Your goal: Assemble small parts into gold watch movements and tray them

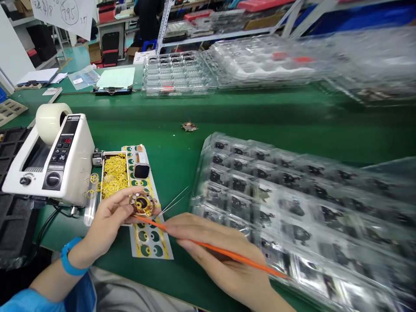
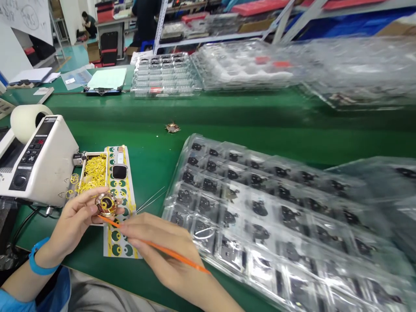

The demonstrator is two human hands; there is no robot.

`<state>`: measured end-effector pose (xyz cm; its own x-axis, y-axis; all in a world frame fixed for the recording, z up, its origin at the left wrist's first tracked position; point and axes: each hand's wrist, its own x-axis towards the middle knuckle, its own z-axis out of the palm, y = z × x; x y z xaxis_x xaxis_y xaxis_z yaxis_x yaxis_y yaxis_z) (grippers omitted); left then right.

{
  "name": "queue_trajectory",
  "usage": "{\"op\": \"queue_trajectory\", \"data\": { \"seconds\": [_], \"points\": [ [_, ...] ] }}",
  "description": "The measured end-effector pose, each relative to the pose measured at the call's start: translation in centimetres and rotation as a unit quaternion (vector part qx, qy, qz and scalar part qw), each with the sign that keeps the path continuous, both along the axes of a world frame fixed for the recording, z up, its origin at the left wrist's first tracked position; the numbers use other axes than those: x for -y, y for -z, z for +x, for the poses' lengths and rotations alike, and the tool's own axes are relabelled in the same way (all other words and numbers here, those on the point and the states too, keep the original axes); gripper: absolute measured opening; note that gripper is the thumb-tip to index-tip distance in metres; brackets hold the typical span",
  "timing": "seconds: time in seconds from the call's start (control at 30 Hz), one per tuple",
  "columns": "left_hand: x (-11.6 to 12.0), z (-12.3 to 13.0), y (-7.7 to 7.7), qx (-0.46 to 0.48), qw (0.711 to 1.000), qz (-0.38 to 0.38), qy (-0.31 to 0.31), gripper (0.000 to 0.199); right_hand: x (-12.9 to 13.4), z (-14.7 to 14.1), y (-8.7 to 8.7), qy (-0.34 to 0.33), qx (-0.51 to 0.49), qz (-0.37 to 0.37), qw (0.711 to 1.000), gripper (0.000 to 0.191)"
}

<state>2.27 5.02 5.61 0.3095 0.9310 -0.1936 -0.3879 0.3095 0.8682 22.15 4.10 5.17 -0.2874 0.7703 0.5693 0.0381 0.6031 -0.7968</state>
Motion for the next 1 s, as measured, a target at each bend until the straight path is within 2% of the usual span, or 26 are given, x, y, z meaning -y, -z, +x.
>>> {"op": "queue_trajectory", "data": {
  "seconds": [0.1, 0.2, 0.3, 0.47, 0.6, 0.67, 0.73, 0.87, 0.93, 1.0],
  "points": [
    [0.0, 0.2, 0.0, 0.013, 1.000, -0.004, -0.007, 0.027, 0.4, 0.0, 0.4, 0.075, -0.023, 0.020, 0.997, 0.034],
    [0.0, 0.4, 0.1, 0.032, 0.999, 0.006, 0.004, 0.028, 0.6, -0.5, 1.0, 0.174, -0.024, 0.021, 0.984, 0.030],
    [0.2, 0.6, 0.1, 0.037, 0.999, 0.014, 0.017, 0.029, 0.7, -1.0, 1.3, 0.211, 0.009, 0.048, 0.976, 0.024],
    [0.2, 0.8, 0.3, 0.032, 0.999, 0.001, 0.013, 0.029, 0.7, -1.2, 1.4, 0.181, 0.123, 0.153, 0.964, 0.025],
    [0.0, 0.8, 0.5, 0.028, 0.999, -0.025, 0.001, 0.029, 0.4, -0.7, 1.7, 0.137, 0.222, 0.295, 0.919, 0.025],
    [-0.1, 0.7, 0.5, 0.024, 0.999, -0.037, -0.007, 0.029, 0.3, -0.5, 1.8, 0.115, 0.249, 0.339, 0.900, 0.026],
    [-0.2, 0.6, 0.6, 0.015, 0.999, -0.045, -0.013, 0.029, 0.4, -0.4, 1.8, 0.112, 0.238, 0.334, 0.905, 0.025],
    [-0.1, 0.6, 0.6, -0.015, 0.999, -0.042, -0.004, 0.029, 0.7, 0.0, 1.3, 0.172, 0.117, 0.185, 0.960, 0.024],
    [0.0, 0.7, 0.5, -0.021, 0.999, -0.036, 0.024, 0.031, 0.7, 0.0, 1.0, 0.193, 0.094, 0.141, 0.967, 0.027],
    [0.2, 0.8, 0.4, -0.020, 0.998, -0.028, 0.056, 0.033, 0.5, -0.4, 0.8, 0.192, 0.132, 0.151, 0.961, 0.022]
  ]
}}
